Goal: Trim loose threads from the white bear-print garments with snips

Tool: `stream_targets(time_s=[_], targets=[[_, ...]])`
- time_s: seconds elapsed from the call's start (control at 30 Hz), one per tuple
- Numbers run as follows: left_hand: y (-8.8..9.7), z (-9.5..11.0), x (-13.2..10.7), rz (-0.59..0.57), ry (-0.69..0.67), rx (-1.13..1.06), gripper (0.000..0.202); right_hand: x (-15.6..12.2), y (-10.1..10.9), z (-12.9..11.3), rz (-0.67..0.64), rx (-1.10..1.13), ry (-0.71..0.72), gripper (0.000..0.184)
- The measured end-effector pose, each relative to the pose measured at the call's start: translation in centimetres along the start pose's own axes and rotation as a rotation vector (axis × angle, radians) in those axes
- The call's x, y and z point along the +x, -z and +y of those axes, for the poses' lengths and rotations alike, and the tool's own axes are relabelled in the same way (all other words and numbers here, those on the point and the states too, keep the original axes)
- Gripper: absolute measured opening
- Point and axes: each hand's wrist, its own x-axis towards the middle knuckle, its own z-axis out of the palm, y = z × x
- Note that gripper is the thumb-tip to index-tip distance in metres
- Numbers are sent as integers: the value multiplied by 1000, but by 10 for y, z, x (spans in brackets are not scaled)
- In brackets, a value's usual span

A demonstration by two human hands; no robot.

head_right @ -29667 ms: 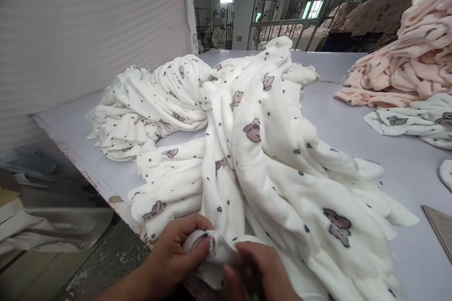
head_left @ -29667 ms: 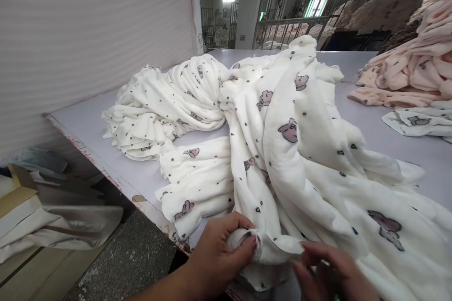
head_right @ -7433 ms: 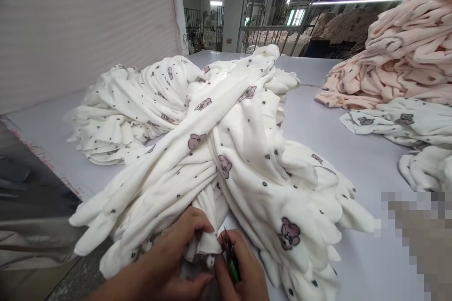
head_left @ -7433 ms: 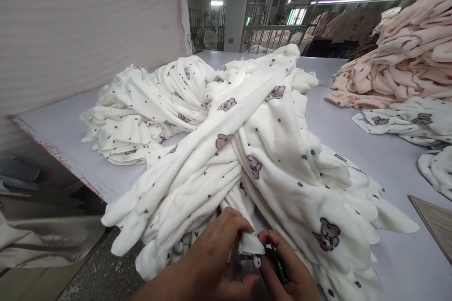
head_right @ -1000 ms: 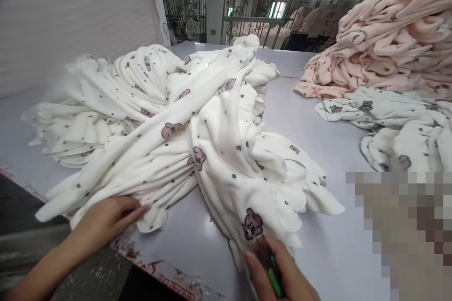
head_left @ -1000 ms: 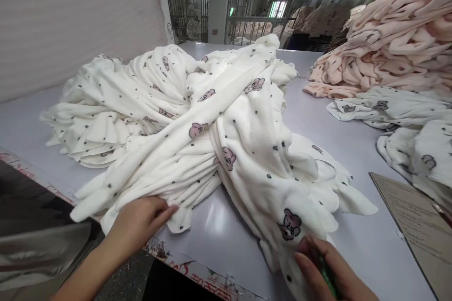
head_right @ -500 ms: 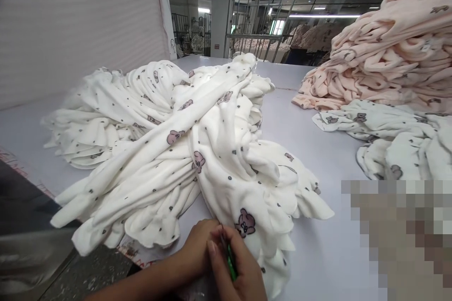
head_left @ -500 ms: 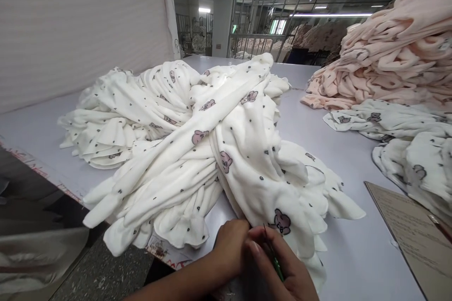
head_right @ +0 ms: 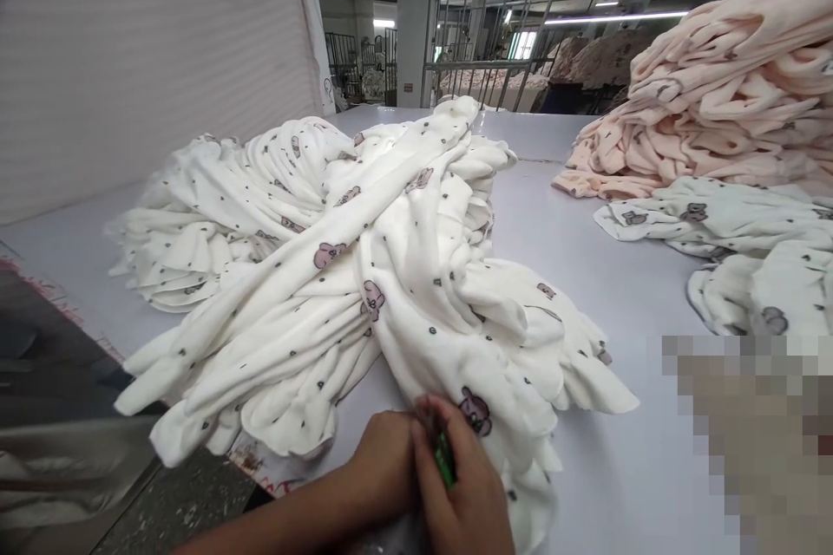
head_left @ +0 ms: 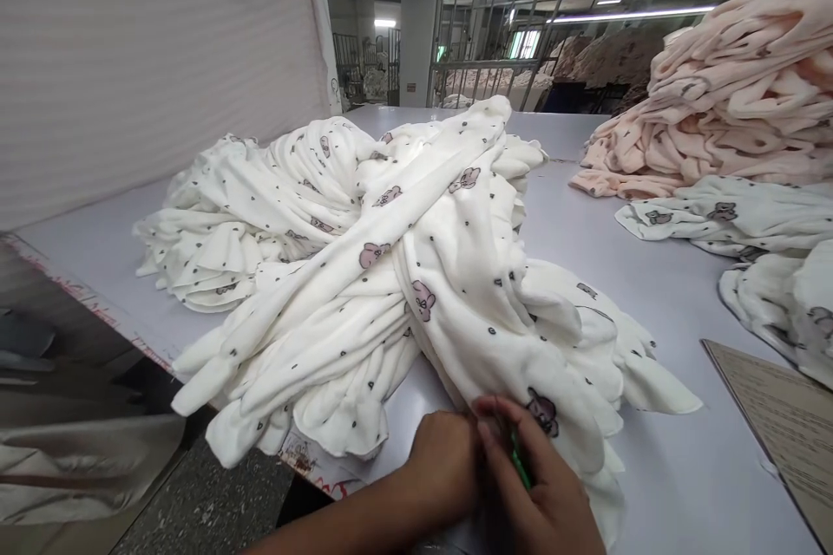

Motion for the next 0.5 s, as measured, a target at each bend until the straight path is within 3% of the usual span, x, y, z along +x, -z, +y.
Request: stream_targets(time_s=[0.07, 0.17, 0.23, 0.3, 0.4, 0.5], targets=[[13, -12, -11, -15, -19, -136, 12, 11, 8, 5, 53, -30, -25, 38], [43, -35, -40, -30, 22, -370, 33, 25, 17, 13, 107, -58, -53, 38], [63, -49, -62, 19, 66, -493, 46, 30, 17, 18, 120, -60, -59, 38], [77, -59, -79, 123, 93, -657, 46, 32, 15, 21, 118, -55, -59, 40], [81, -63, -90, 234, 107, -907, 38, 29, 12, 20, 95, -61, -61, 41], [73, -58, -86, 218, 94, -1047, 40, 17, 13, 14, 47, -39, -49, 37]])
